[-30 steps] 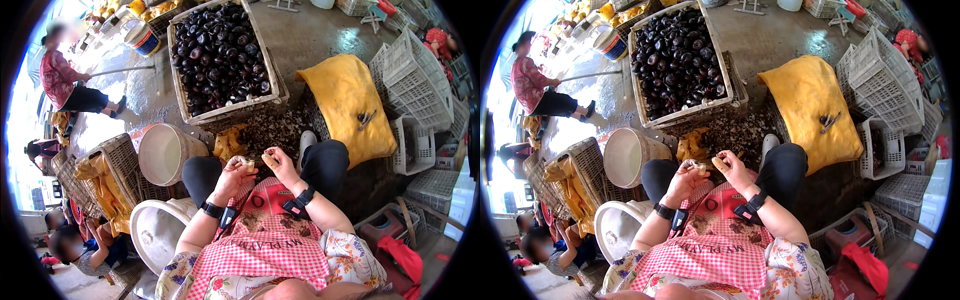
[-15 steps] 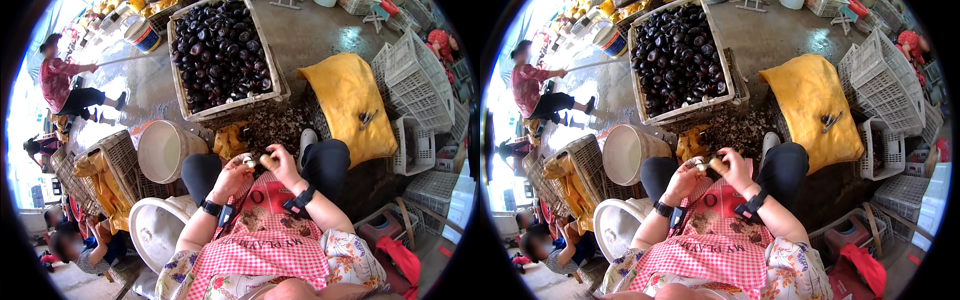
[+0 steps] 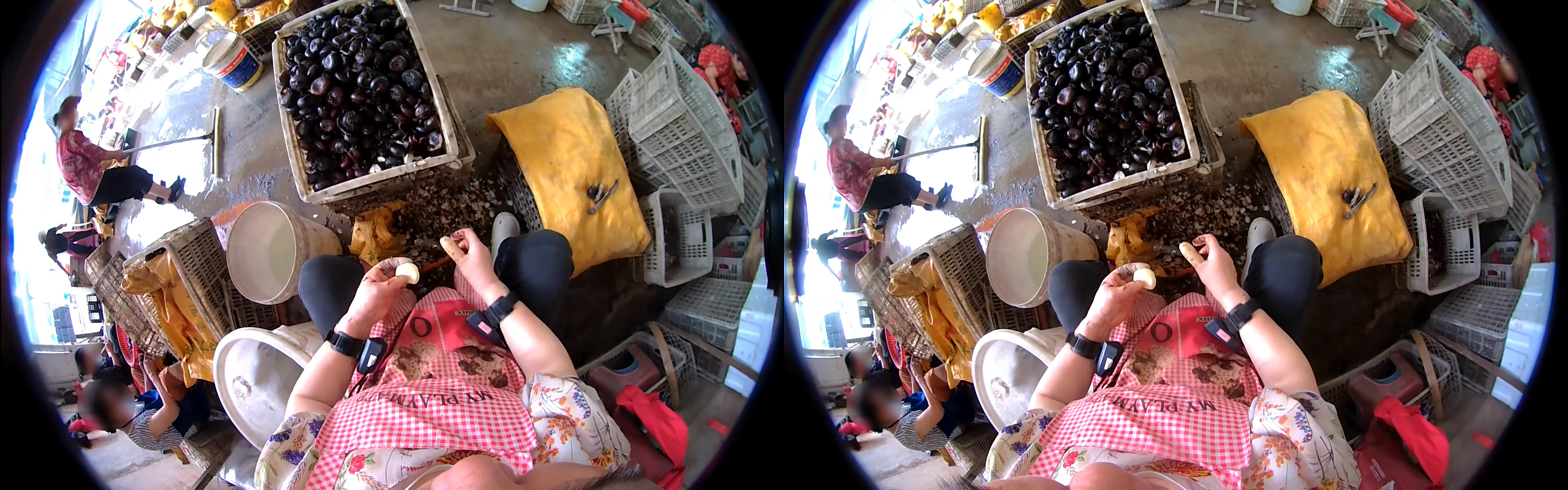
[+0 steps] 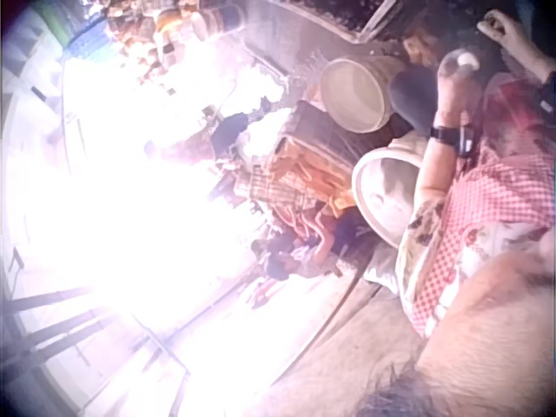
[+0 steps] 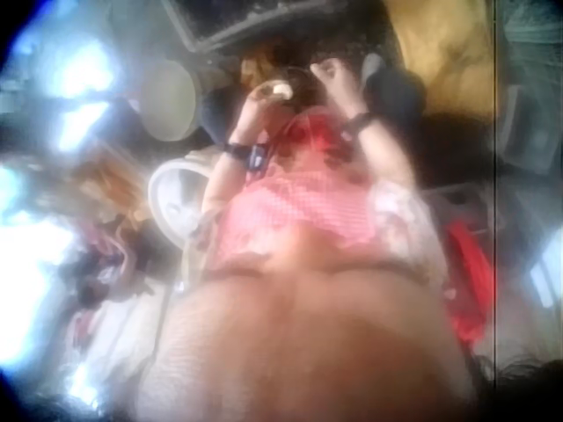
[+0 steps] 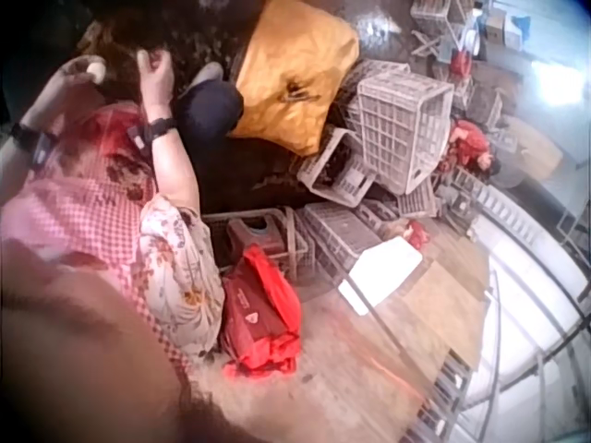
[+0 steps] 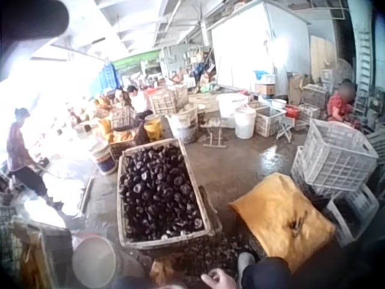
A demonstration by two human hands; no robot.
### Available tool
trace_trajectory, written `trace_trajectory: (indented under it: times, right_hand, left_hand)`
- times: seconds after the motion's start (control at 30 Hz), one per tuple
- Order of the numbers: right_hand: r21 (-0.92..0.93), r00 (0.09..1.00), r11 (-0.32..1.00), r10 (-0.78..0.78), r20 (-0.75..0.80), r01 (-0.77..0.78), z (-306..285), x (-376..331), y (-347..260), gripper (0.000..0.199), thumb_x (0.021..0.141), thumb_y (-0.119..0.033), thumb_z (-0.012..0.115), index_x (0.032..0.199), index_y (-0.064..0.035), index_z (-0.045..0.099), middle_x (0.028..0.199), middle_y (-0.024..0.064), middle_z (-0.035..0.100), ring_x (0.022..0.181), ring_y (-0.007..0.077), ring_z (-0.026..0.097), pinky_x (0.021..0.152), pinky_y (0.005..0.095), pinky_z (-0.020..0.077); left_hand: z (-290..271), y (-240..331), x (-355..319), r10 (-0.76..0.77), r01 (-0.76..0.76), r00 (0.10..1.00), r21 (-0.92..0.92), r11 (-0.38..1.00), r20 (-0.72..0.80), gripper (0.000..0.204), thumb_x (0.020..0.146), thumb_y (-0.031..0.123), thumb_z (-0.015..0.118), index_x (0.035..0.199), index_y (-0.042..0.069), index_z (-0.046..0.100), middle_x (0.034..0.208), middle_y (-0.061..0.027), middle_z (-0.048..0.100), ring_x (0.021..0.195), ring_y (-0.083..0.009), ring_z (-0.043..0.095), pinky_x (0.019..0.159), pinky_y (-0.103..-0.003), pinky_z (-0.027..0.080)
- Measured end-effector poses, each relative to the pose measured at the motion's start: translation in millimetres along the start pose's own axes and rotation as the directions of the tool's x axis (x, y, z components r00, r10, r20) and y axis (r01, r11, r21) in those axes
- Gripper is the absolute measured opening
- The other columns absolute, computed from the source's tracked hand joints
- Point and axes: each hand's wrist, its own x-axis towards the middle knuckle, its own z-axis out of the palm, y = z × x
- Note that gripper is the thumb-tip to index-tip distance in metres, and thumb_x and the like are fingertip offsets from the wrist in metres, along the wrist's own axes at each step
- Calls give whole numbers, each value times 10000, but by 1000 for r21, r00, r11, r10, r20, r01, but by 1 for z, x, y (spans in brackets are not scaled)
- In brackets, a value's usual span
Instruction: The person peels water chestnuts by hand using a small knife, placing the peeled fruit into a white bucket.
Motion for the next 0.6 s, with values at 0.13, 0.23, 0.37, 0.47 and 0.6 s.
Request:
trace_trajectory:
  times: [0.13, 0.23, 0.37, 0.47, 0.6]
  right_hand:
    - [167, 899, 888, -437, 15, 429, 19, -16, -12, 438, 888, -428, 700, 1042, -27, 608, 806, 96, 663, 687, 222, 623, 677, 312, 505]
    - [218, 983, 960, -160, -94, 178, 39, 1, 22, 422, 890, -422, 704, 991, -26, 601, 776, 78, 646, 691, 175, 597, 678, 301, 491]
    - [421, 986, 895, 167, -8, -148, 67, 13, 99, 392, 919, -426, 681, 863, -44, 608, 656, -50, 494, 601, 59, 403, 538, 248, 356]
    - [487, 871, 726, 356, 339, -486, 68, -20, 70, 317, 930, -410, 658, 843, -144, 511, 623, -54, 432, 482, 73, 349, 419, 258, 296]
    - [558, 896, 701, 359, 262, -444, 70, -24, 81, 252, 935, -399, 640, 864, -174, 550, 639, -52, 497, 502, 70, 438, 403, 232, 323]
  left_hand:
    - [-1, -4, 9, -6, 12, 999, 126, 992, -48, 277, 888, -26, 635, 1161, -12, 591, 1018, -75, 693, 940, -146, 658, 855, -276, 531]
    - [-16, -4, 10, -47, 51, 998, 119, 992, -39, 303, 904, 26, 633, 1198, 1, 562, 1004, -80, 694, 958, -190, 671, 871, -308, 538]
    - [-12, 28, 15, -74, 103, 992, -326, 940, 100, 145, 931, 57, 577, 1072, 53, 607, 1026, -117, 645, 997, -270, 631, 845, -437, 538]
    - [-20, 45, 50, -71, 87, 996, -315, 945, 63, 78, 922, 52, 599, 999, 62, 598, 934, -72, 624, 870, -226, 633, 787, -370, 547]
    - [15, 91, 106, 117, -110, 993, 204, 973, -26, 188, 847, -49, 589, 995, 59, 630, 890, -35, 608, 784, -156, 593, 701, -292, 507]
